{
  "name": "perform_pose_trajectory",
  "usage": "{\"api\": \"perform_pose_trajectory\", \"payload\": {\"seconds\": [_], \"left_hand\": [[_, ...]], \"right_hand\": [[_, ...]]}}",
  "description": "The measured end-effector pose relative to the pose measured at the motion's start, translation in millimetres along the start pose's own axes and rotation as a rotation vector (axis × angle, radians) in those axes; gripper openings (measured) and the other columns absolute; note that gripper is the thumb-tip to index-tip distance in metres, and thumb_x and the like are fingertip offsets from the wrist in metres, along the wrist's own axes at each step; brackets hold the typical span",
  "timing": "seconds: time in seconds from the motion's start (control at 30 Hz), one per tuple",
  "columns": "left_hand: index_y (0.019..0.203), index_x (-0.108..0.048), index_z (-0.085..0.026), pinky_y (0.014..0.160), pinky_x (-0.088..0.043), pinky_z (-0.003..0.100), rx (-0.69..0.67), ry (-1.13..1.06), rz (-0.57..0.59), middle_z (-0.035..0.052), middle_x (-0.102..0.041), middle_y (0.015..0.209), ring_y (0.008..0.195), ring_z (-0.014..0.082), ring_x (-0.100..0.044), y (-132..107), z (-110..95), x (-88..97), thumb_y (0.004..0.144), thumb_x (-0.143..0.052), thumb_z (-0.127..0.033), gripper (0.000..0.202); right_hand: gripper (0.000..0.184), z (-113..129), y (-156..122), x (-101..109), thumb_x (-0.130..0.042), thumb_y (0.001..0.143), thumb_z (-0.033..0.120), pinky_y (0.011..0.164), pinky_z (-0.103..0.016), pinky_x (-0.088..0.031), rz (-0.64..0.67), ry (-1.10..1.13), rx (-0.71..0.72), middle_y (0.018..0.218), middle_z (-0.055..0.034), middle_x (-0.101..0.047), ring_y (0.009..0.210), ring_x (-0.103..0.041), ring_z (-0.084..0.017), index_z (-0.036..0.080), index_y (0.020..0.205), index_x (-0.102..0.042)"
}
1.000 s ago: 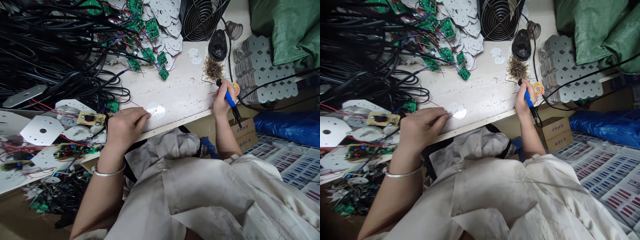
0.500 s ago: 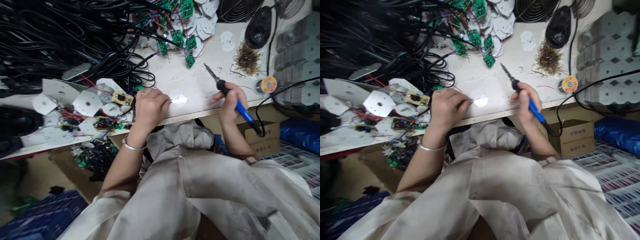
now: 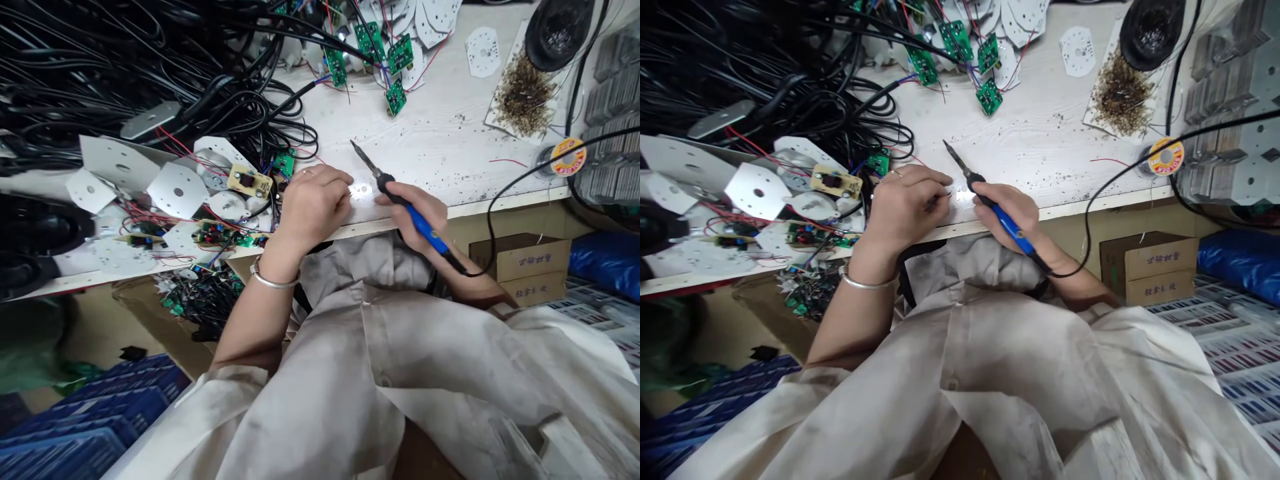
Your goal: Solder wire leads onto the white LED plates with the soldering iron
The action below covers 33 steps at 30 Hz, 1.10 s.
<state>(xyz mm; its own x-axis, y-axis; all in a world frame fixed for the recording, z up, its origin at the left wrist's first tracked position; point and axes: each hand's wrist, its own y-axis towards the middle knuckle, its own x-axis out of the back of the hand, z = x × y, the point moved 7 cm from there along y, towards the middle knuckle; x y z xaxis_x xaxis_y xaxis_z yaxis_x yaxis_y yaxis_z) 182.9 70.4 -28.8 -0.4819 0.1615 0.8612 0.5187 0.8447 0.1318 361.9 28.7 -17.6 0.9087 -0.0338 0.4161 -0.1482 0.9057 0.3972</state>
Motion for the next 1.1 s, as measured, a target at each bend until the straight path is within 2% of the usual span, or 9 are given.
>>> {"api": "perform_pose_trajectory", "payload": {"seconds": [0.07,0.13,0.23,0.43,0.53,0.73,0.87,0.97,1.1], "left_hand": [[0.084,-0.065,-0.019,0.092,-0.053,0.04,0.01,-0.031,0.019,0.0048,-0.075,0.11,0.103,0.0216,-0.067,-1,1,0.0,0.091,-0.051,-0.019,0.016],[0.083,-0.065,-0.02,0.093,-0.053,0.039,0.014,-0.046,0.023,0.0051,-0.075,0.11,0.104,0.0212,-0.067,-1,1,0.3,0.091,-0.051,-0.017,0.016],[0.081,-0.064,-0.02,0.093,-0.054,0.038,0.025,-0.046,0.018,0.0043,-0.076,0.11,0.103,0.0204,-0.067,-1,2,0.8,0.091,-0.051,-0.018,0.017],[0.083,-0.068,-0.02,0.094,-0.054,0.04,0.04,-0.057,0.021,0.0045,-0.076,0.11,0.104,0.0209,-0.068,0,1,0.7,0.091,-0.052,-0.017,0.017],[0.083,-0.068,-0.02,0.094,-0.054,0.041,0.045,-0.073,0.024,0.0052,-0.076,0.111,0.105,0.0217,-0.067,-1,1,0.9,0.09,-0.052,-0.016,0.018],[0.083,-0.067,-0.02,0.096,-0.053,0.041,0.04,-0.07,0.027,0.0051,-0.075,0.113,0.105,0.0211,-0.066,-1,1,0.8,0.09,-0.053,-0.014,0.017],[0.081,-0.065,-0.02,0.095,-0.054,0.04,0.048,-0.064,0.018,0.0049,-0.075,0.112,0.104,0.0208,-0.066,-1,1,1.6,0.091,-0.051,-0.015,0.018],[0.081,-0.065,-0.02,0.094,-0.054,0.04,0.046,-0.069,0.022,0.0052,-0.075,0.111,0.104,0.021,-0.067,0,-1,2.1,0.091,-0.051,-0.016,0.018],[0.082,-0.065,-0.02,0.094,-0.054,0.039,0.043,-0.062,0.025,0.0052,-0.075,0.111,0.104,0.0209,-0.067,0,-1,2.6,0.091,-0.051,-0.016,0.017]], "right_hand": [[0.029,-10,-8,10,-0.049,0.101,0.047,0.069,-0.034,-0.064,-0.125,0.058,-0.132,0.074,0.0029,-0.075,0.064,-0.073,-0.016,0.028,0.111,-0.069],[0.037,-21,-14,15,-0.045,0.101,0.053,0.05,-0.031,-0.057,-0.202,0.102,-0.258,0.055,0.0062,-0.063,0.043,-0.061,-0.014,0.027,0.097,-0.07],[0.046,-29,-16,14,-0.045,0.097,0.062,0.038,-0.028,-0.048,-0.206,0.126,-0.35,0.047,0.0069,-0.055,0.033,-0.051,-0.012,0.026,0.087,-0.071],[0.049,-28,-12,8,-0.044,0.097,0.063,0.049,-0.03,-0.057,-0.124,0.084,-0.342,0.046,0.0072,-0.055,0.036,-0.054,-0.011,0.026,0.088,-0.074],[0.05,-28,-12,8,-0.043,0.098,0.063,0.051,-0.03,-0.058,-0.107,0.077,-0.323,0.046,0.0075,-0.054,0.037,-0.055,-0.011,0.026,0.087,-0.074],[0.038,-21,-9,9,-0.048,0.099,0.052,0.064,-0.03,-0.061,-0.069,0.077,-0.174,0.052,0.0062,-0.061,0.049,-0.064,-0.012,0.027,0.091,-0.075],[0.041,-18,-7,9,-0.047,0.098,0.056,0.063,-0.031,-0.062,-0.053,0.025,-0.127,0.061,0.0024,-0.068,0.057,-0.068,-0.014,0.027,0.087,-0.075],[0.04,-19,-9,11,-0.047,0.098,0.055,0.061,-0.032,-0.061,-0.106,0.036,-0.121,0.058,0.0031,-0.065,0.055,-0.066,-0.014,0.027,0.087,-0.074],[0.041,-25,-18,18,-0.041,0.1,0.056,0.054,-0.033,-0.058,-0.22,0.074,-0.231,0.051,0.0068,-0.055,0.041,-0.056,-0.013,0.028,0.093,-0.071]]}}
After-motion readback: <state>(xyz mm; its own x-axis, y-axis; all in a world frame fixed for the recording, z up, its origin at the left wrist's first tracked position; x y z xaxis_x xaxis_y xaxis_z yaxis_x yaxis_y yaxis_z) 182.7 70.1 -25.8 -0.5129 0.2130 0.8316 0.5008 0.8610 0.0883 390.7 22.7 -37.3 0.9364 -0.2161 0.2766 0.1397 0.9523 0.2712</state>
